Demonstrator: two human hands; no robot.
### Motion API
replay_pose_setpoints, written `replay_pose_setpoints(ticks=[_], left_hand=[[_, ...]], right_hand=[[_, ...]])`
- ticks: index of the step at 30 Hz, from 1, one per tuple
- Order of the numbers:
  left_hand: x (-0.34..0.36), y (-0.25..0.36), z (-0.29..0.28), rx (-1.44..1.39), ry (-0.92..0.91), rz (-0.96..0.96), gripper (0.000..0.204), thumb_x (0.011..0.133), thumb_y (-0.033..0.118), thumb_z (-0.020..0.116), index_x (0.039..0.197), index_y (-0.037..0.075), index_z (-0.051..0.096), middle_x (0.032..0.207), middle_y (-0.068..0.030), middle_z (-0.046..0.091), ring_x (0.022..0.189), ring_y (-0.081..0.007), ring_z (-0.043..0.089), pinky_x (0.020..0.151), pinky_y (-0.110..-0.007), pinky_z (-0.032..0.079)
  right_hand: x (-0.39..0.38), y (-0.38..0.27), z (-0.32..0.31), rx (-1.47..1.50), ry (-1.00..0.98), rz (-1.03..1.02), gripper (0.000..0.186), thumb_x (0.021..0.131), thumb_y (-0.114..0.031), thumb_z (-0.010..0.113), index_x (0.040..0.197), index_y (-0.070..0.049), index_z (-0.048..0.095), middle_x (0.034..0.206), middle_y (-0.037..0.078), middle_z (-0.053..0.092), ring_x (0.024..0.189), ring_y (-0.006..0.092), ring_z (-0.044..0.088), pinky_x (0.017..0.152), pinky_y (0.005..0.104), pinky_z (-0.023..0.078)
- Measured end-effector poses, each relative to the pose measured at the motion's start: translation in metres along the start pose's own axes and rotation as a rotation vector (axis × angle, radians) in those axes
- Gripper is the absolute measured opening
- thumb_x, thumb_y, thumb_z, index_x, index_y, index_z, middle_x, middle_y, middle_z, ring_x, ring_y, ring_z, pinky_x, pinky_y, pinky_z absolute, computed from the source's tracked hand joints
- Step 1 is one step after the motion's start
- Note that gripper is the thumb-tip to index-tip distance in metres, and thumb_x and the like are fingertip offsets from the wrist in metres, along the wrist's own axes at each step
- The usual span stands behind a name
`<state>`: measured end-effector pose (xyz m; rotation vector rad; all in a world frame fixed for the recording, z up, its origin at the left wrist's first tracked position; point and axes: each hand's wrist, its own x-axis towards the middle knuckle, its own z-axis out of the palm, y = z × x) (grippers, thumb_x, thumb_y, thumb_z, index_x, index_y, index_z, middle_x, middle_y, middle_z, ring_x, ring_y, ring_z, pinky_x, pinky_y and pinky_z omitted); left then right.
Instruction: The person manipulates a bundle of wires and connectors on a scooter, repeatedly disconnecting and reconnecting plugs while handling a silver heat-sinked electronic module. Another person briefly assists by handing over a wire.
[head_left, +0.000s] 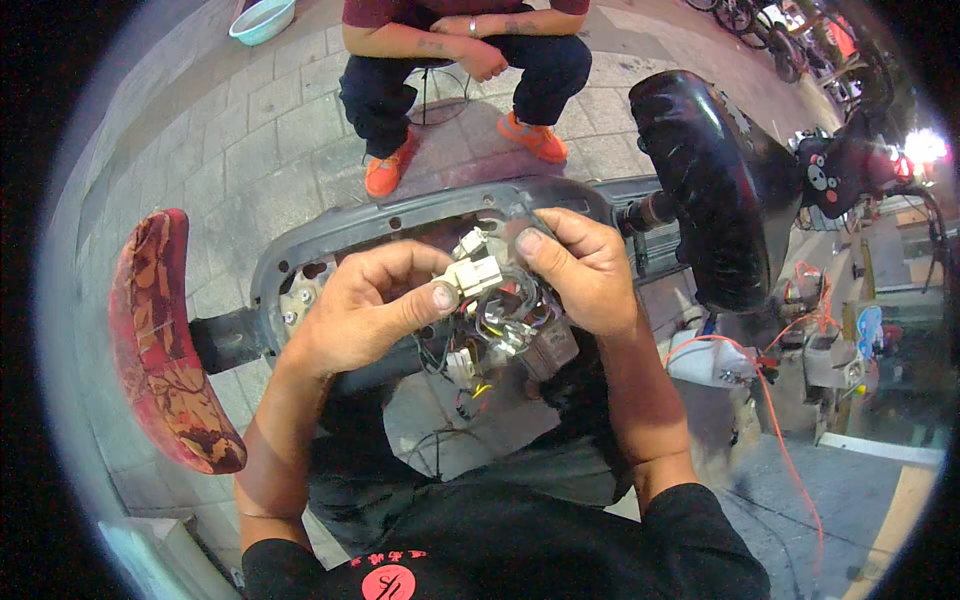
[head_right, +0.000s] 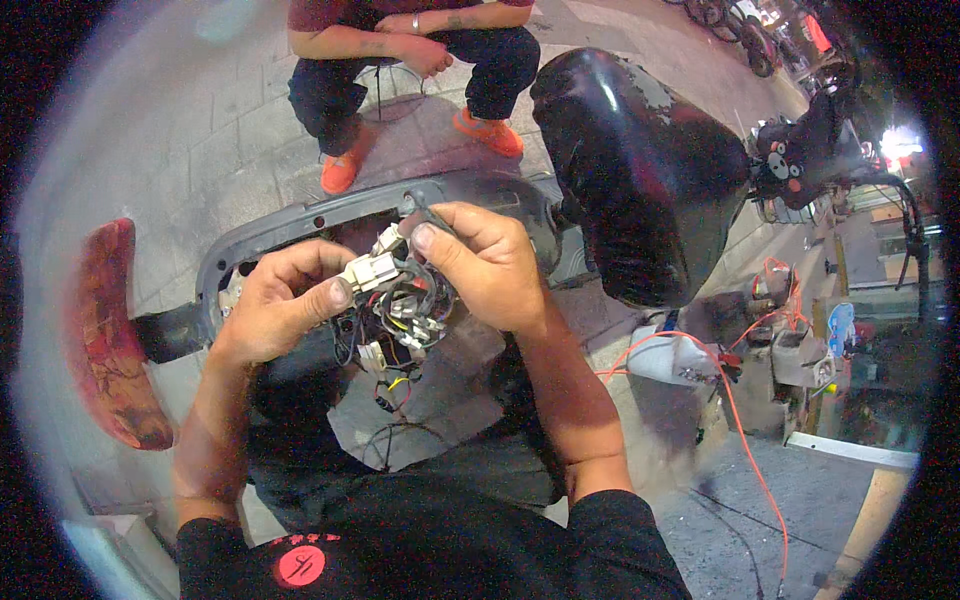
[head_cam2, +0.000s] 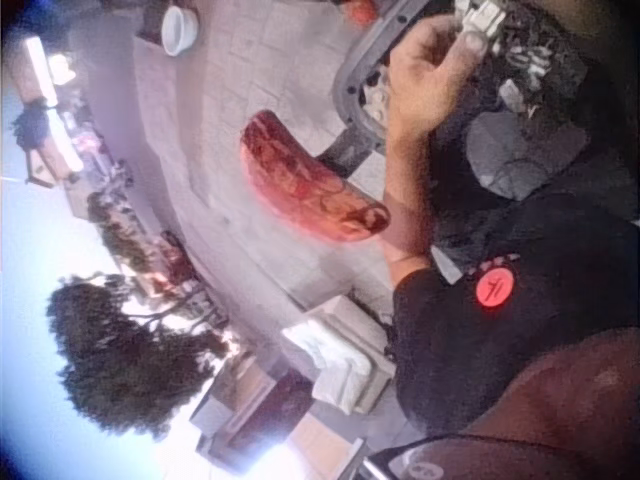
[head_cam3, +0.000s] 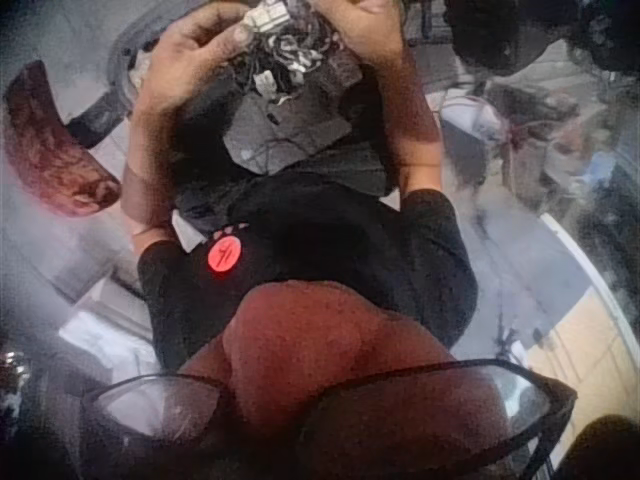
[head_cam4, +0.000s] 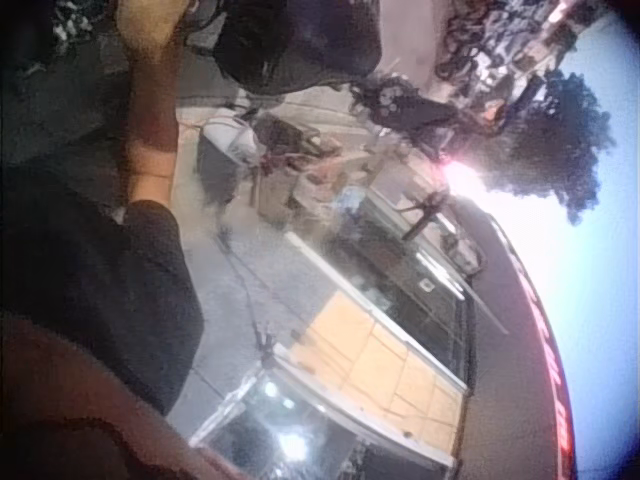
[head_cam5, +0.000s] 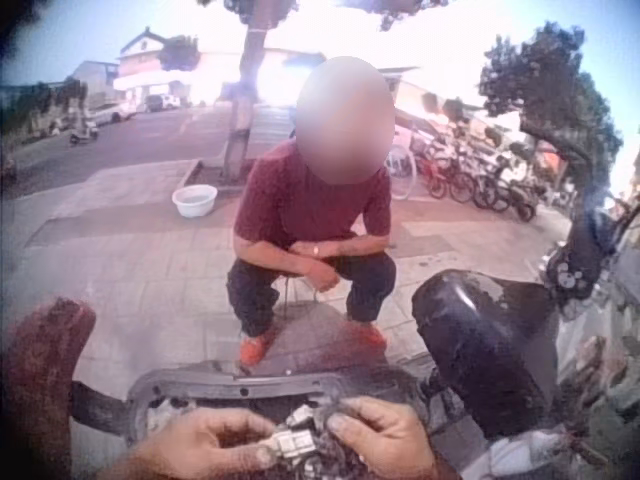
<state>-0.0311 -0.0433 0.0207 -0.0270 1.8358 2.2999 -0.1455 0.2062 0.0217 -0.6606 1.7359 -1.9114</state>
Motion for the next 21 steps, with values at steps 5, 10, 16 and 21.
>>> replay_pose_setpoints(ticks=[5, 10, 16, 21], left_hand=[[-0.001, 0.002, -0.01, 0.327, 0.004, 0.192, 0.031, 0.107, 0.02, 0.079, 0.128, -0.003, 0.076, 0.112, -0.0044, 0.073, 0.102, -0.0125, 0.066, 0.092, -0.03, 0.053], [-0.004, -0.006, -0.01, 0.26, 0.111, 0.234, 0.032, 0.107, 0.023, 0.078, 0.127, -0.001, 0.076, 0.112, -0.003, 0.069, 0.095, -0.0105, 0.064, 0.083, -0.027, 0.051], [-0.002, -0.007, -0.008, 0.216, 0.198, 0.275, 0.029, 0.11, 0.019, 0.074, 0.13, -0.001, 0.074, 0.113, -0.0027, 0.067, 0.088, -0.0097, 0.064, 0.075, -0.025, 0.051], [-0.002, -0.009, -0.011, 0.187, 0.224, 0.23, 0.031, 0.11, 0.018, 0.073, 0.135, -0.001, 0.072, 0.116, -0.0032, 0.068, 0.094, -0.0114, 0.066, 0.083, -0.027, 0.055]], right_hand=[[0.003, 0.0, 0.001, 0.097, 0.028, 0.023, 0.023, 0.113, -0.016, 0.068, 0.125, 0.002, 0.078, 0.098, 0.0, 0.074, 0.088, 0.0066, 0.066, 0.078, 0.0262, 0.055], [0.004, -0.006, 0.006, 0.075, 0.063, 0.014, 0.024, 0.112, -0.018, 0.069, 0.123, 0.002, 0.077, 0.096, 0.0, 0.073, 0.087, 0.006, 0.065, 0.077, 0.0261, 0.055], [-0.003, -0.025, 0.003, -0.045, -0.201, 0.034, 0.027, 0.105, -0.016, 0.079, 0.125, 0.001, 0.078, 0.105, 0.002, 0.075, 0.097, 0.0103, 0.067, 0.087, 0.0303, 0.055], [0.0, -0.019, 0.006, -0.407, -0.149, -0.361, 0.029, 0.092, -0.012, 0.087, 0.117, 0.001, 0.079, 0.103, 0.011, 0.076, 0.1, 0.0247, 0.068, 0.089, 0.0389, 0.053]])
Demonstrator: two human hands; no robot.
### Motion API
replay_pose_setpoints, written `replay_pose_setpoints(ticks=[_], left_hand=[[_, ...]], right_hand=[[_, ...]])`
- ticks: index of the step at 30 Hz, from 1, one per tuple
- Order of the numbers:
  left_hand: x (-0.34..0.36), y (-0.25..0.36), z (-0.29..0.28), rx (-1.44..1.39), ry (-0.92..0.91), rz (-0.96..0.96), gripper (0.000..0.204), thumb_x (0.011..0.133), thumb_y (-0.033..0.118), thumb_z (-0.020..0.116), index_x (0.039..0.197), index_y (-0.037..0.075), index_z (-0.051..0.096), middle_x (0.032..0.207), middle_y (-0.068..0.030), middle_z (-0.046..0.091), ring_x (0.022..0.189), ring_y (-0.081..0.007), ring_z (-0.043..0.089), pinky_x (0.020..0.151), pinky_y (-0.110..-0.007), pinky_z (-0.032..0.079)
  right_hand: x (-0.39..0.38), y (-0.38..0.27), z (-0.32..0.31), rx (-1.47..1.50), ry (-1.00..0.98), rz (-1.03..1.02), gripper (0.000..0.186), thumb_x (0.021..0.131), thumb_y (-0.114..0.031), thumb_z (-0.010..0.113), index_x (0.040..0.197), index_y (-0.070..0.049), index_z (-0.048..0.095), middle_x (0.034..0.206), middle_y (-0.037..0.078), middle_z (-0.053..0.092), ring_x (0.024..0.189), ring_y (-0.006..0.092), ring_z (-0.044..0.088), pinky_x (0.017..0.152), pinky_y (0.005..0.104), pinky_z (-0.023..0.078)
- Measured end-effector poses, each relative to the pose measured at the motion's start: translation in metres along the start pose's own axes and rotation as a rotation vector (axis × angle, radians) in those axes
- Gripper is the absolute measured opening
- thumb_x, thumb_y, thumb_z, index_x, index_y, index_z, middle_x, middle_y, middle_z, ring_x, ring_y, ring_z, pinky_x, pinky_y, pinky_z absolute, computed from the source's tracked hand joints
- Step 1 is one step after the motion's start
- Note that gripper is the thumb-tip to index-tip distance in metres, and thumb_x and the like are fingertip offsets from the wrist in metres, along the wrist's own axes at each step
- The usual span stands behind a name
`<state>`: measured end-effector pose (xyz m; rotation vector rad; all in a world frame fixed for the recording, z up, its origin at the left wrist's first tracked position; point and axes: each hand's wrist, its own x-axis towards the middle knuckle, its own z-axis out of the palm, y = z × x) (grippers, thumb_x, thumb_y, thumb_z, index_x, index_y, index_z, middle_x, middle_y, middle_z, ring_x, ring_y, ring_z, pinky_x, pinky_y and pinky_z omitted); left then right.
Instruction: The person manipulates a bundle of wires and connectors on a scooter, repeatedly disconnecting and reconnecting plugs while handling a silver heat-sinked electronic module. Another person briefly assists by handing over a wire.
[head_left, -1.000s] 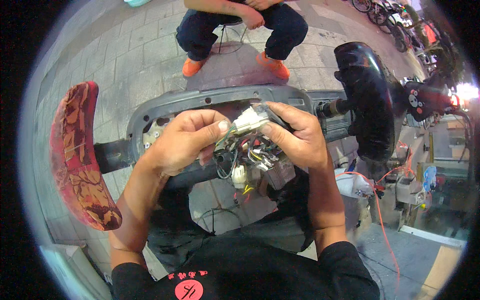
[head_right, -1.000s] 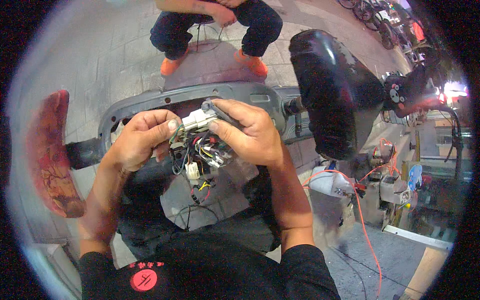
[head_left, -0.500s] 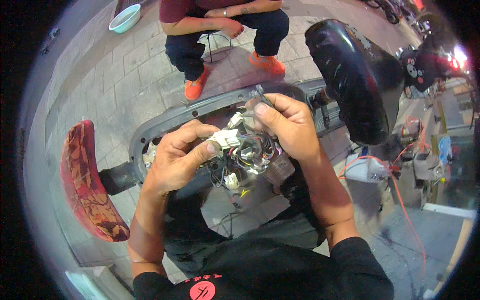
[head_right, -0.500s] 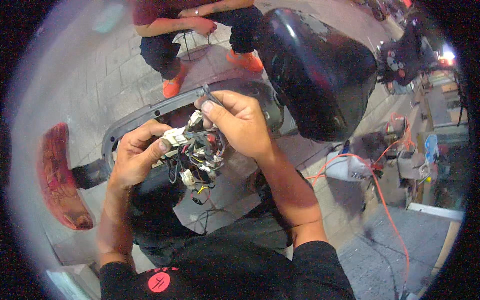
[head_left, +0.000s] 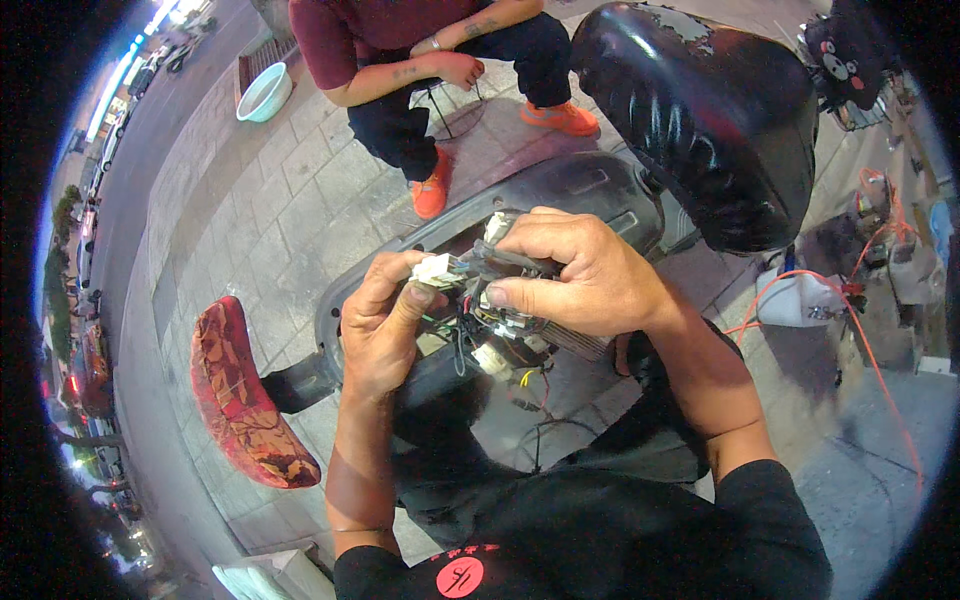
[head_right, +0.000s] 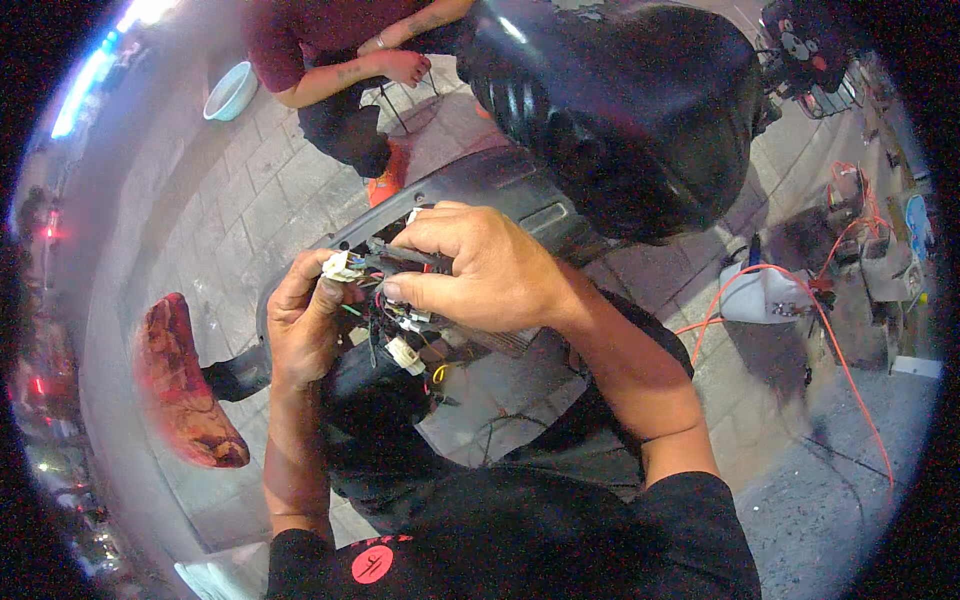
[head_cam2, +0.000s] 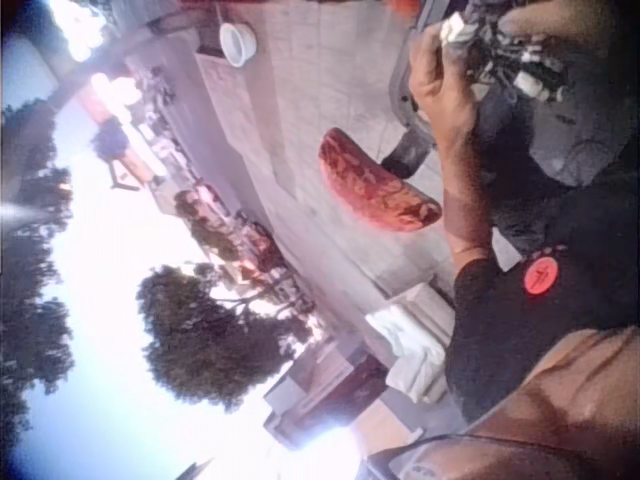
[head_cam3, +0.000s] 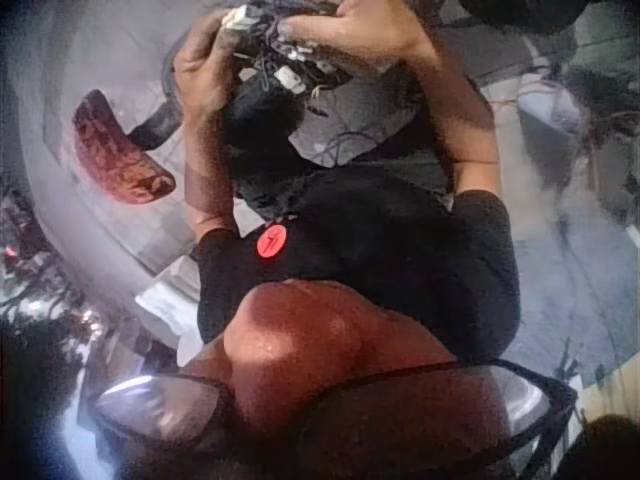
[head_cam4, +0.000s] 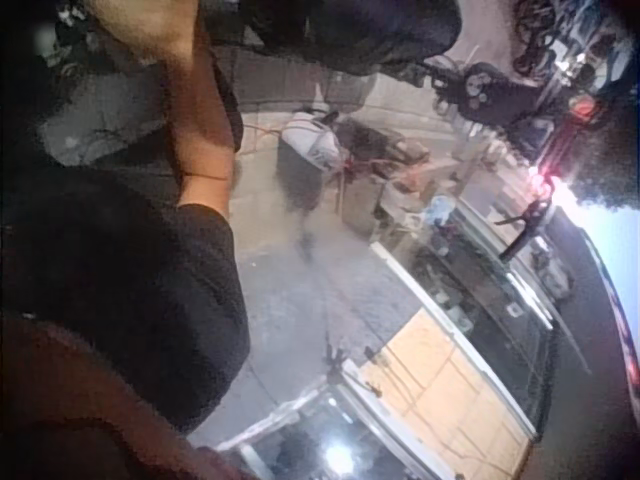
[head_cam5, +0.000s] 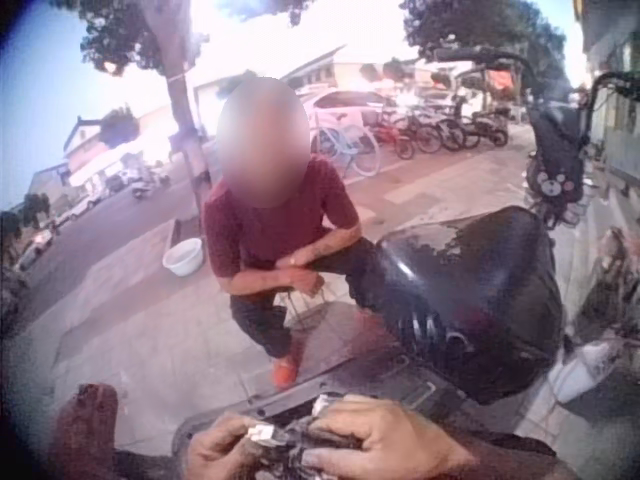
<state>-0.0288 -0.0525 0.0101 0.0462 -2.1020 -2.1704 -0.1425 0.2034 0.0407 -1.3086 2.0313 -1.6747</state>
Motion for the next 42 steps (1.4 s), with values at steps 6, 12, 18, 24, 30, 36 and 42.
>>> replay_pose_setpoints(ticks=[6, 12, 18, 24, 30, 36, 42], left_hand=[[0.0, -0.005, 0.003, 0.116, 0.007, 0.082, 0.027, 0.108, 0.008, 0.075, 0.133, -0.002, 0.074, 0.124, -0.0061, 0.071, 0.106, -0.0141, 0.068, 0.095, -0.028, 0.056], [-0.001, -0.004, 0.01, 0.162, 0.028, 0.152, 0.029, 0.103, -0.002, 0.077, 0.132, -0.002, 0.074, 0.127, -0.0076, 0.075, 0.113, -0.0146, 0.07, 0.102, -0.029, 0.055], [-0.002, -0.003, 0.01, 0.168, 0.027, 0.163, 0.03, 0.105, -0.001, 0.075, 0.134, -0.001, 0.073, 0.123, -0.0043, 0.076, 0.111, -0.012, 0.069, 0.099, -0.028, 0.056], [-0.001, -0.004, 0.01, 0.233, 0.047, 0.182, 0.028, 0.102, -0.001, 0.077, 0.13, -0.001, 0.075, 0.122, -0.0076, 0.078, 0.108, -0.0149, 0.072, 0.097, -0.03, 0.058], [0.001, -0.005, 0.01, 0.33, 0.055, 0.261, 0.027, 0.103, 0.001, 0.078, 0.13, 0.0, 0.075, 0.12, -0.0047, 0.077, 0.11, -0.0121, 0.07, 0.098, -0.028, 0.056], [-0.001, -0.002, 0.009, 0.473, 0.102, 0.325, 0.027, 0.102, 0.002, 0.079, 0.129, 0.001, 0.076, 0.118, -0.0078, 0.078, 0.109, -0.0156, 0.072, 0.099, -0.031, 0.056], [0.001, -0.003, 0.01, 0.443, 0.086, 0.355, 0.027, 0.102, 0.002, 0.078, 0.129, 0.0, 0.075, 0.119, -0.0085, 0.077, 0.109, -0.0162, 0.072, 0.097, -0.031, 0.056]], right_hand=[[0.005, -0.007, 0.008, 0.034, 0.089, -0.046, 0.026, 0.091, -0.009, 0.086, 0.113, 0.002, 0.08, 0.099, 0.012, 0.075, 0.094, 0.0256, 0.068, 0.086, 0.0394, 0.053], [0.012, -0.008, 0.009, -0.004, 0.037, -0.148, 0.025, 0.09, -0.008, 0.087, 0.111, 0.003, 0.08, 0.098, 0.013, 0.077, 0.092, 0.0273, 0.069, 0.086, 0.0407, 0.053], [0.012, -0.005, 0.013, 0.02, 0.048, -0.111, 0.025, 0.092, -0.013, 0.084, 0.113, 0.0, 0.081, 0.097, 0.013, 0.077, 0.093, 0.0312, 0.068, 0.087, 0.0423, 0.053], [0.012, -0.007, 0.01, -0.033, 0.051, -0.109, 0.023, 0.097, -0.012, 0.08, 0.115, 0.001, 0.079, 0.095, 0.015, 0.074, 0.091, 0.0322, 0.068, 0.084, 0.0434, 0.053], [0.011, -0.005, 0.009, -0.026, 0.043, -0.077, 0.022, 0.099, -0.012, 0.079, 0.115, 0.002, 0.078, 0.095, 0.016, 0.072, 0.091, 0.0329, 0.067, 0.084, 0.0433, 0.053], [0.01, -0.004, 0.006, -0.006, -0.006, -0.032, 0.023, 0.1, -0.012, 0.079, 0.115, 0.004, 0.077, 0.097, 0.016, 0.071, 0.092, 0.0309, 0.068, 0.085, 0.0419, 0.053], [0.008, 0.001, -0.002, 0.115, -0.062, 0.011, 0.024, 0.102, -0.007, 0.073, 0.121, 0.007, 0.077, 0.105, 0.014, 0.075, 0.099, 0.0251, 0.069, 0.091, 0.0393, 0.054]])
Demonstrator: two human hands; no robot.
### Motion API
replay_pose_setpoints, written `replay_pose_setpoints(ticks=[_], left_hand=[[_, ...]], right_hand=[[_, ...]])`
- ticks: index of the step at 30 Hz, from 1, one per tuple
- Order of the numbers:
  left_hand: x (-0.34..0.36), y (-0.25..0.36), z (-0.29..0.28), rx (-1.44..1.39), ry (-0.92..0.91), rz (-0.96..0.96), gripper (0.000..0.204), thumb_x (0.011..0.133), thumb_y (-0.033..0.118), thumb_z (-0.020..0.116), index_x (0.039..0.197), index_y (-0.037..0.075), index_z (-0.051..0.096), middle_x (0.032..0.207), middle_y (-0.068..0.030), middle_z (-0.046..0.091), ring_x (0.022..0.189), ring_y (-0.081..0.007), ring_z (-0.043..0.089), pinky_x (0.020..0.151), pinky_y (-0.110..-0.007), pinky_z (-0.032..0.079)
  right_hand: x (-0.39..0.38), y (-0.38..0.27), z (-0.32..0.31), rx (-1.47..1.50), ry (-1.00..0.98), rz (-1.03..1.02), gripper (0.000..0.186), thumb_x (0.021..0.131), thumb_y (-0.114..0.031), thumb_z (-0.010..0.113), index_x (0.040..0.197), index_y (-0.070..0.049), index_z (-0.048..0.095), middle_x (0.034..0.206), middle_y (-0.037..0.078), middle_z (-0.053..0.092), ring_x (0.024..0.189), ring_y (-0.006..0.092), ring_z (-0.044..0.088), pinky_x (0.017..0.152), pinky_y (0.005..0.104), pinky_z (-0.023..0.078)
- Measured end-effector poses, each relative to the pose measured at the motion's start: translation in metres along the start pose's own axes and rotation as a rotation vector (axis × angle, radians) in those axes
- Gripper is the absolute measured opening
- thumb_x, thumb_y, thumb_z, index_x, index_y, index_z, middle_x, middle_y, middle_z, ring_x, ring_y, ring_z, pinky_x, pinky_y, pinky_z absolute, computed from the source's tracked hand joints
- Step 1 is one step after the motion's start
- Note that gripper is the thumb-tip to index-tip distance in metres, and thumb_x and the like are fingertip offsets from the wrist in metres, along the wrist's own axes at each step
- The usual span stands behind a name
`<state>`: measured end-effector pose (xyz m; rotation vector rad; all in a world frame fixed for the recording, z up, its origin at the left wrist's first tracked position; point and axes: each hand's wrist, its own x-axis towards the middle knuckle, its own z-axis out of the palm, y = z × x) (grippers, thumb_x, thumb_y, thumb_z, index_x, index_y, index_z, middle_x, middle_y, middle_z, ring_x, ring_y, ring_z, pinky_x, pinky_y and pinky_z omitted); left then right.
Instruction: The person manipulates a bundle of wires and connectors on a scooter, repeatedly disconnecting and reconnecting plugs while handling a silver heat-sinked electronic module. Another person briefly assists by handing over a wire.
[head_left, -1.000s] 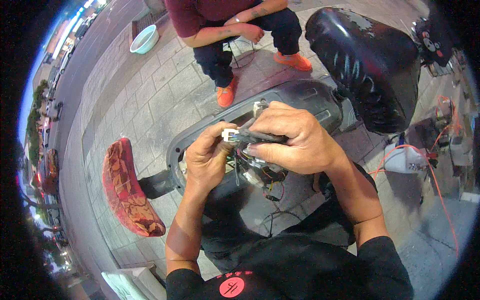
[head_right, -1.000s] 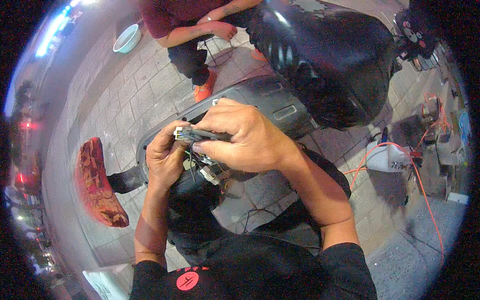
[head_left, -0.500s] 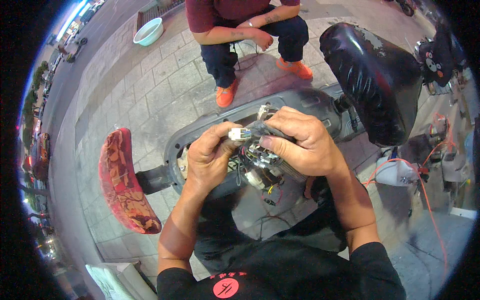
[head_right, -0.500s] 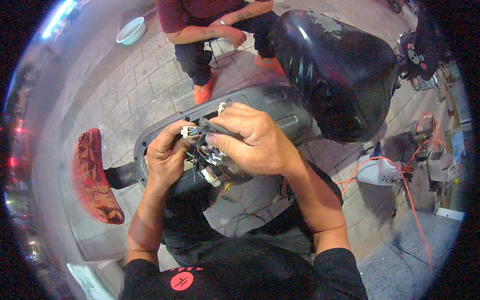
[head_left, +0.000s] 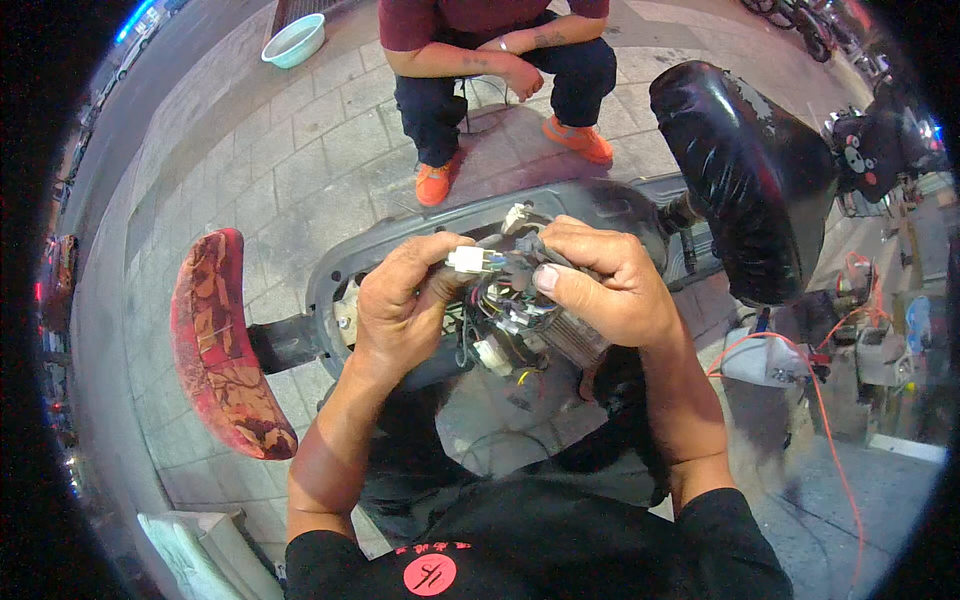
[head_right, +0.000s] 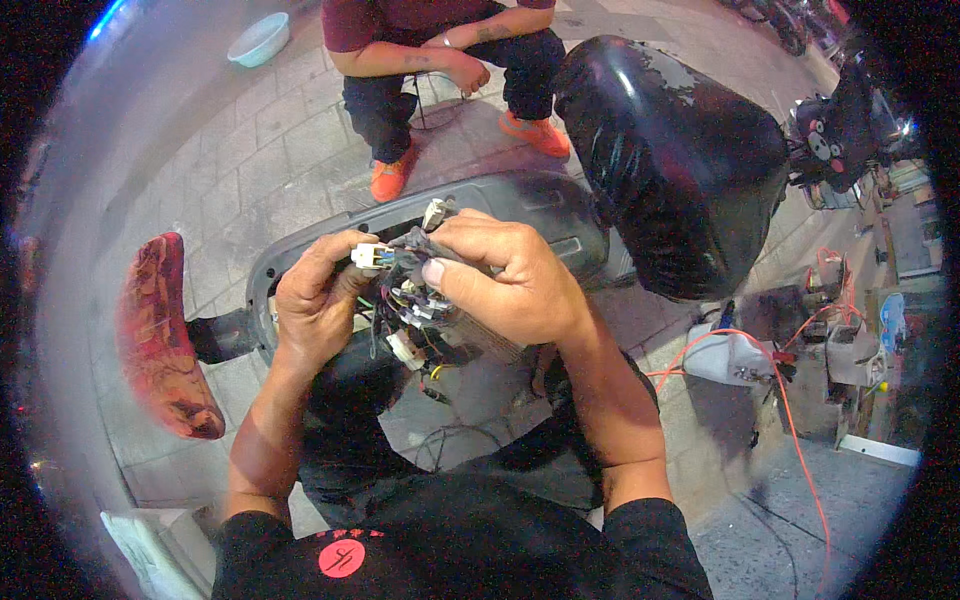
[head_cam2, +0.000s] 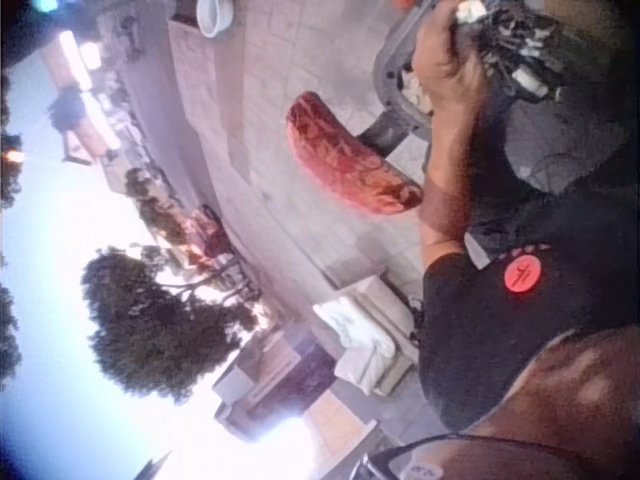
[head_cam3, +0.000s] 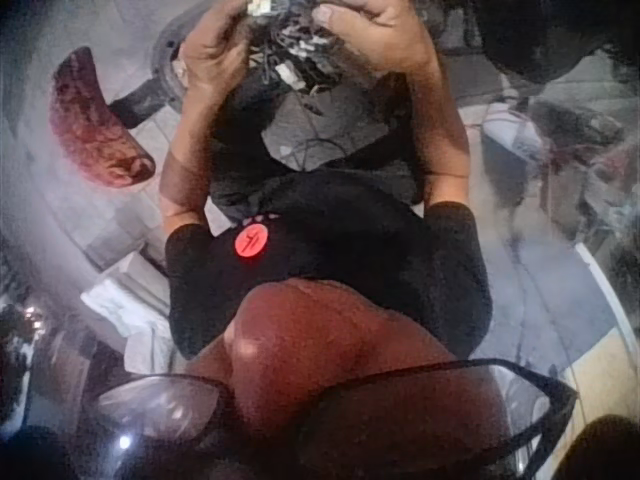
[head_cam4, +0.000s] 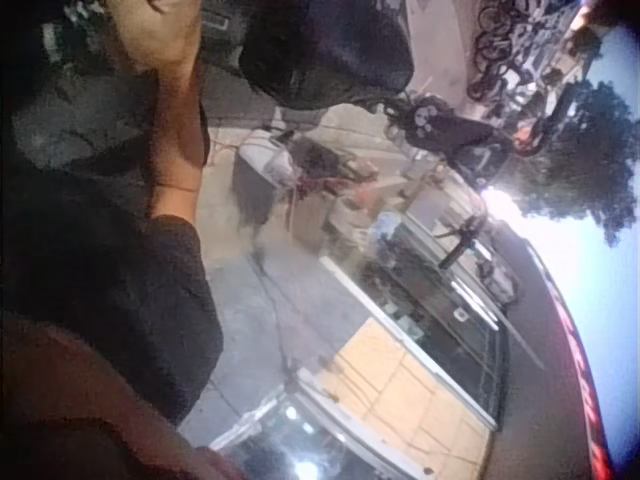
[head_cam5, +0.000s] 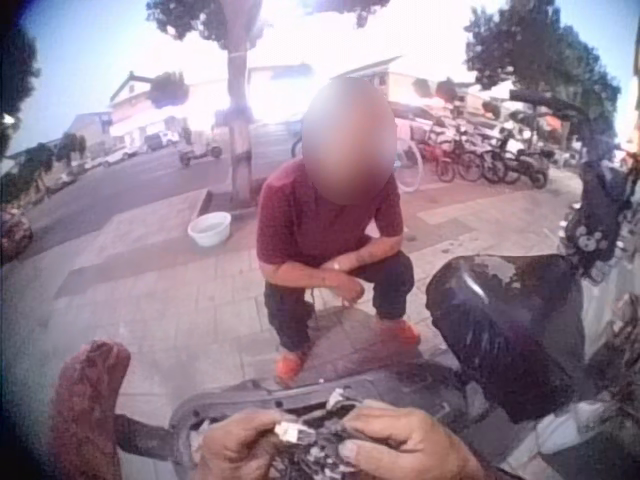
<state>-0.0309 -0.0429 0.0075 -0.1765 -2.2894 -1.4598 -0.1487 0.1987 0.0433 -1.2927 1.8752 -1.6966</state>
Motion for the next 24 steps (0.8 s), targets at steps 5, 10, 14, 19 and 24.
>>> replay_pose_setpoints(ticks=[5, 10, 14, 19, 24], left_hand=[[-0.003, -0.003, -0.001, -0.071, -0.033, -0.089, 0.027, 0.105, 0.002, 0.076, 0.132, -0.003, 0.072, 0.121, -0.0068, 0.075, 0.108, -0.0139, 0.071, 0.095, -0.029, 0.057], [-0.006, -0.001, 0.001, -0.325, -0.04, -0.311, 0.033, 0.108, 0.004, 0.072, 0.139, -0.002, 0.067, 0.118, -0.0056, 0.075, 0.106, -0.0123, 0.072, 0.093, -0.029, 0.058], [-0.005, 0.001, 0.001, -0.332, -0.047, -0.369, 0.034, 0.11, 0.01, 0.07, 0.142, -0.002, 0.065, 0.117, -0.0041, 0.075, 0.102, -0.0107, 0.07, 0.091, -0.028, 0.058], [-0.007, -0.003, 0.002, -0.33, -0.04, -0.341, 0.035, 0.11, 0.01, 0.072, 0.143, -0.002, 0.065, 0.12, -0.0041, 0.074, 0.1, -0.01, 0.069, 0.091, -0.028, 0.057], [-0.004, 0.006, -0.002, -0.388, -0.073, -0.299, 0.035, 0.107, 0.011, 0.076, 0.139, -0.001, 0.067, 0.121, -0.0045, 0.073, 0.104, -0.011, 0.069, 0.092, -0.028, 0.056]], right_hand=[[-0.004, -0.002, 0.002, 0.351, 0.059, 0.344, 0.026, 0.108, -0.009, 0.067, 0.126, 0.005, 0.079, 0.114, 0.004, 0.078, 0.106, 0.0101, 0.069, 0.094, 0.0309, 0.057], [0.003, 0.0, 0.011, 0.418, 0.108, 0.356, 0.027, 0.112, -0.016, 0.069, 0.128, 0.003, 0.079, 0.111, 0.001, 0.078, 0.1, 0.0072, 0.069, 0.088, 0.0278, 0.057], [0.008, -0.001, 0.012, 0.467, 0.104, 0.393, 0.029, 0.112, -0.016, 0.069, 0.131, 0.005, 0.077, 0.11, 0.001, 0.078, 0.098, 0.0057, 0.069, 0.084, 0.0258, 0.057], [0.009, 0.006, 0.01, 0.473, 0.084, 0.438, 0.029, 0.112, -0.017, 0.07, 0.13, 0.004, 0.077, 0.107, 0.0, 0.078, 0.094, 0.005, 0.069, 0.082, 0.0256, 0.057], [0.007, 0.006, 0.015, 0.506, 0.121, 0.396, 0.028, 0.108, -0.011, 0.073, 0.131, 0.005, 0.075, 0.107, 0.0, 0.076, 0.097, 0.0063, 0.069, 0.085, 0.0267, 0.057]])
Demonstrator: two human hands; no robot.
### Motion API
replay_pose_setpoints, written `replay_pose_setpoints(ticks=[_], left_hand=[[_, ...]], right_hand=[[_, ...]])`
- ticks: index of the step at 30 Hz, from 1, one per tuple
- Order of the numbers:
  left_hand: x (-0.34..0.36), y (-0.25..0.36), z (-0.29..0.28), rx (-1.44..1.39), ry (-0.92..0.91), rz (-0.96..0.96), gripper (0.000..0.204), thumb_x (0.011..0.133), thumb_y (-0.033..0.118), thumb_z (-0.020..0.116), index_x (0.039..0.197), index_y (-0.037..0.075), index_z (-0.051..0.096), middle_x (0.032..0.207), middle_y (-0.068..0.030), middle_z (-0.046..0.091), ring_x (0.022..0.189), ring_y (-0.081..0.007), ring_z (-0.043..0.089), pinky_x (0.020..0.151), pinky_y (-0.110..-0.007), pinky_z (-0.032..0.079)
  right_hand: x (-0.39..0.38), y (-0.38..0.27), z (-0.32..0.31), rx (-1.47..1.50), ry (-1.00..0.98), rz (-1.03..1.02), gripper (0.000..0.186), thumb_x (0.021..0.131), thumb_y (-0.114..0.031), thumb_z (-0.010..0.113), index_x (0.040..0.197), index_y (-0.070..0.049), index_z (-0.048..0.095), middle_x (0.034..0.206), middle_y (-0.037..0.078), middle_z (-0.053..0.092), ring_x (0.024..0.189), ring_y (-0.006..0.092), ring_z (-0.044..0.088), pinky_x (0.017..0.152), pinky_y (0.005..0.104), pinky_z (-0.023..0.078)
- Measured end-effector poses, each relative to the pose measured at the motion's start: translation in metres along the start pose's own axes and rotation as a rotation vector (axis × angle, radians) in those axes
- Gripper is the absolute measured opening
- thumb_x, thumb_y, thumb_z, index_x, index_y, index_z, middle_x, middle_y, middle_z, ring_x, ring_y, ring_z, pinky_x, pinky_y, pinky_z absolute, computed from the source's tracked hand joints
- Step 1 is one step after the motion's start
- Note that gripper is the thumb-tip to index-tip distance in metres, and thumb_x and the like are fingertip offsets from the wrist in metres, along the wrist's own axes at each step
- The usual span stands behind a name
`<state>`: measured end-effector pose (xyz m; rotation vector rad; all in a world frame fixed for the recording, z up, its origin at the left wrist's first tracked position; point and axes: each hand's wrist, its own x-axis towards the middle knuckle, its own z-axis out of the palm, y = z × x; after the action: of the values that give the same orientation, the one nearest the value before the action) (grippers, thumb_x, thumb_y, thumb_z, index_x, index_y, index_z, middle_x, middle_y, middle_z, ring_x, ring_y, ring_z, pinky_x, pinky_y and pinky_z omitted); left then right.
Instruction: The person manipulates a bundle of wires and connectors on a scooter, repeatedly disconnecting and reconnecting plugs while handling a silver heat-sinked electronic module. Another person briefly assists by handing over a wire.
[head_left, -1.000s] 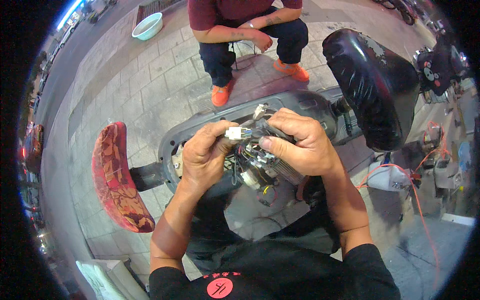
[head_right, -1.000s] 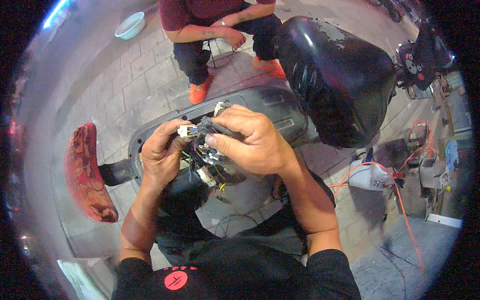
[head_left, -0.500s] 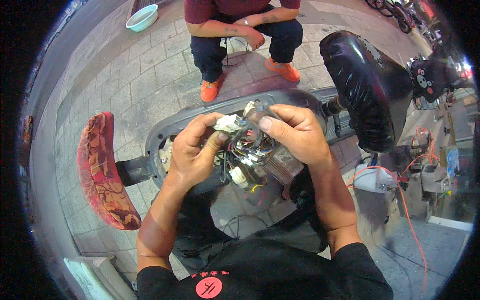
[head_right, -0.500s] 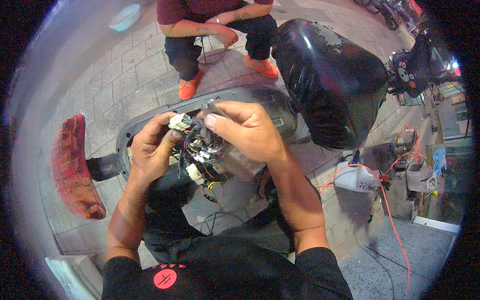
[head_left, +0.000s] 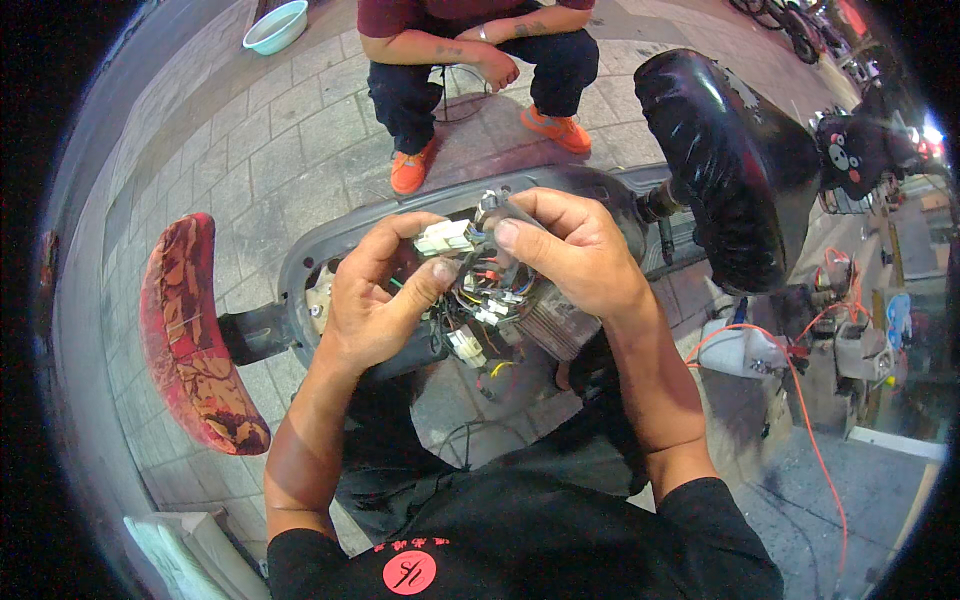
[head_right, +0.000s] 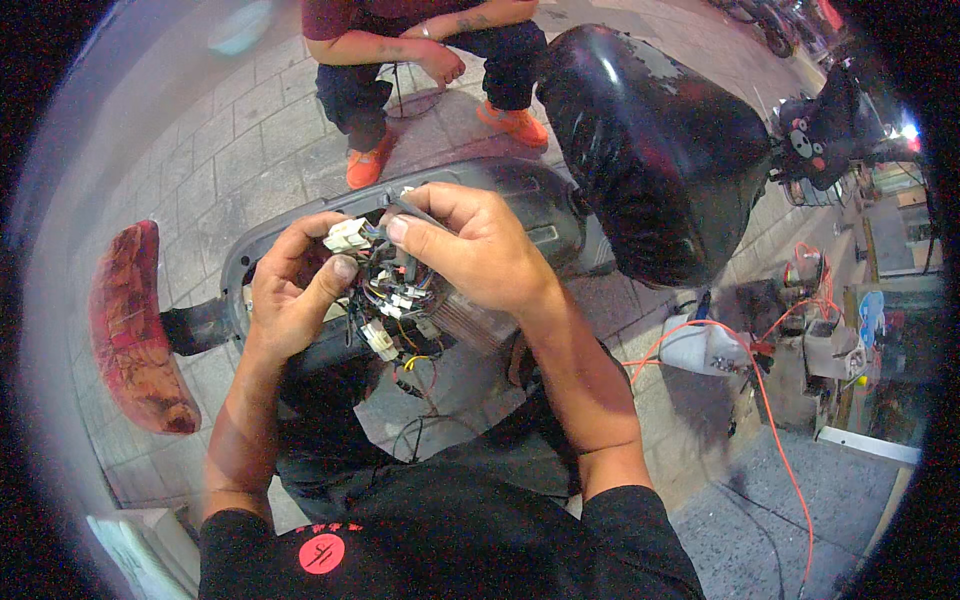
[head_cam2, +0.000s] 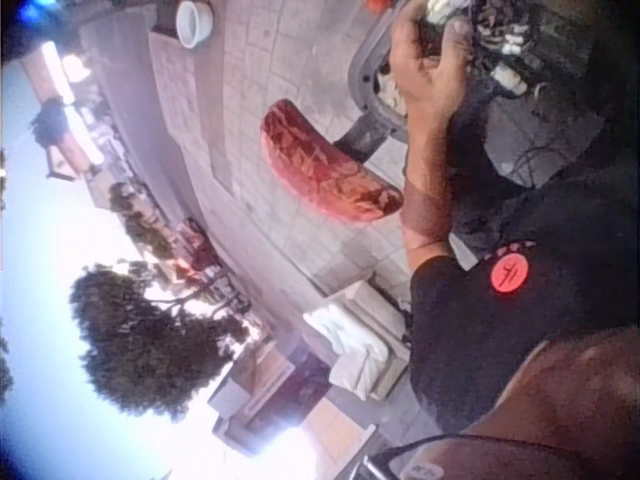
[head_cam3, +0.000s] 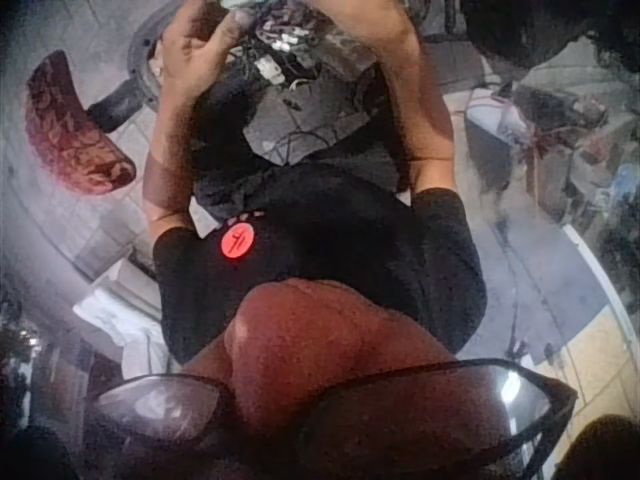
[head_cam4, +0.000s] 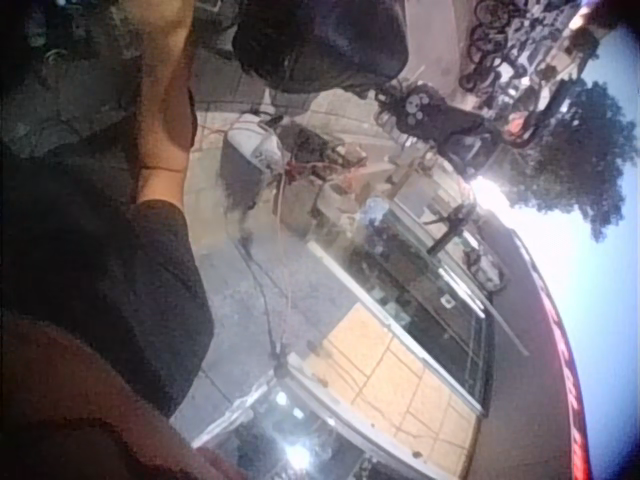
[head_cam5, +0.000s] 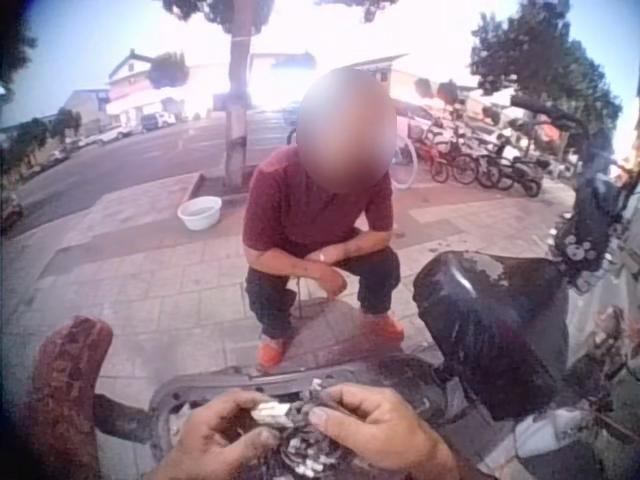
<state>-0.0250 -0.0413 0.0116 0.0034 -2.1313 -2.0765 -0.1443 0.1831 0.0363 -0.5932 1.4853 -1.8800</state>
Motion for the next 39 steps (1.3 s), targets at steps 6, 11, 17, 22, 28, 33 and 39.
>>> replay_pose_setpoints(ticks=[6, 11, 17, 22, 28, 33, 39], left_hand=[[0.001, -0.006, -0.001, 0.012, 0.004, 0.064, 0.032, 0.105, 0.013, 0.079, 0.133, -0.001, 0.07, 0.119, -0.0053, 0.071, 0.102, -0.0113, 0.069, 0.089, -0.028, 0.055], [0.003, -0.007, -0.005, 0.117, -0.014, 0.086, 0.031, 0.105, 0.017, 0.08, 0.129, -0.001, 0.072, 0.115, -0.0058, 0.07, 0.099, -0.0122, 0.068, 0.087, -0.028, 0.054], [0.002, 0.001, -0.006, 0.256, -0.016, 0.044, 0.029, 0.107, 0.02, 0.077, 0.126, -0.002, 0.072, 0.109, -0.0073, 0.071, 0.097, -0.014, 0.069, 0.086, -0.03, 0.054], [0.003, -0.002, 0.001, 0.221, 0.013, 0.063, 0.028, 0.11, 0.021, 0.073, 0.125, -0.002, 0.072, 0.106, -0.008, 0.072, 0.094, -0.0147, 0.069, 0.085, -0.031, 0.055], [0.004, 0.003, -0.002, 0.278, 0.035, 0.052, 0.032, 0.114, 0.026, 0.068, 0.127, -0.003, 0.071, 0.101, -0.0097, 0.077, 0.093, -0.0147, 0.07, 0.085, -0.033, 0.056], [0.004, -0.001, -0.003, 0.277, 0.045, 0.029, 0.036, 0.117, 0.031, 0.064, 0.126, -0.003, 0.072, 0.1, -0.0092, 0.078, 0.093, -0.0135, 0.069, 0.085, -0.033, 0.056], [0.007, -0.001, -0.003, 0.248, 0.041, -0.016, 0.042, 0.118, 0.037, 0.062, 0.126, -0.003, 0.072, 0.098, -0.0057, 0.077, 0.092, -0.0116, 0.068, 0.085, -0.032, 0.056]], right_hand=[[-0.003, -0.003, -0.004, -0.166, -0.087, -0.086, 0.035, 0.105, -0.005, 0.074, 0.139, 0.005, 0.071, 0.116, 0.003, 0.076, 0.106, 0.0085, 0.068, 0.091, 0.0283, 0.057], [0.0, -0.002, -0.012, -0.131, -0.195, -0.067, 0.035, 0.104, -0.005, 0.074, 0.138, 0.004, 0.069, 0.115, 0.002, 0.075, 0.107, 0.009, 0.068, 0.092, 0.0292, 0.057], [0.007, 0.0, -0.018, -0.172, -0.276, -0.063, 0.029, 0.107, -0.011, 0.074, 0.132, 0.002, 0.067, 0.112, 0.0, 0.073, 0.103, 0.0084, 0.067, 0.091, 0.029, 0.056], [0.01, 0.007, -0.021, -0.165, -0.232, -0.032, 0.026, 0.108, -0.014, 0.073, 0.129, 0.001, 0.068, 0.113, 0.001, 0.073, 0.103, 0.0085, 0.067, 0.093, 0.0289, 0.055], [0.008, 0.003, -0.011, -0.047, -0.067, 0.05, 0.032, 0.104, -0.016, 0.08, 0.128, 0.002, 0.07, 0.11, 0.001, 0.073, 0.099, 0.009, 0.067, 0.088, 0.03, 0.057], [0.0, -0.009, -0.006, -0.462, -0.071, -0.012, 0.039, 0.093, -0.024, 0.091, 0.118, 0.003, 0.077, 0.102, 0.002, 0.074, 0.09, 0.0085, 0.065, 0.08, 0.0293, 0.055], [0.002, 0.004, -0.006, -0.392, 0.045, 0.058, 0.032, 0.098, -0.021, 0.085, 0.117, 0.004, 0.078, 0.096, 0.002, 0.074, 0.087, 0.0086, 0.066, 0.077, 0.0303, 0.056]])
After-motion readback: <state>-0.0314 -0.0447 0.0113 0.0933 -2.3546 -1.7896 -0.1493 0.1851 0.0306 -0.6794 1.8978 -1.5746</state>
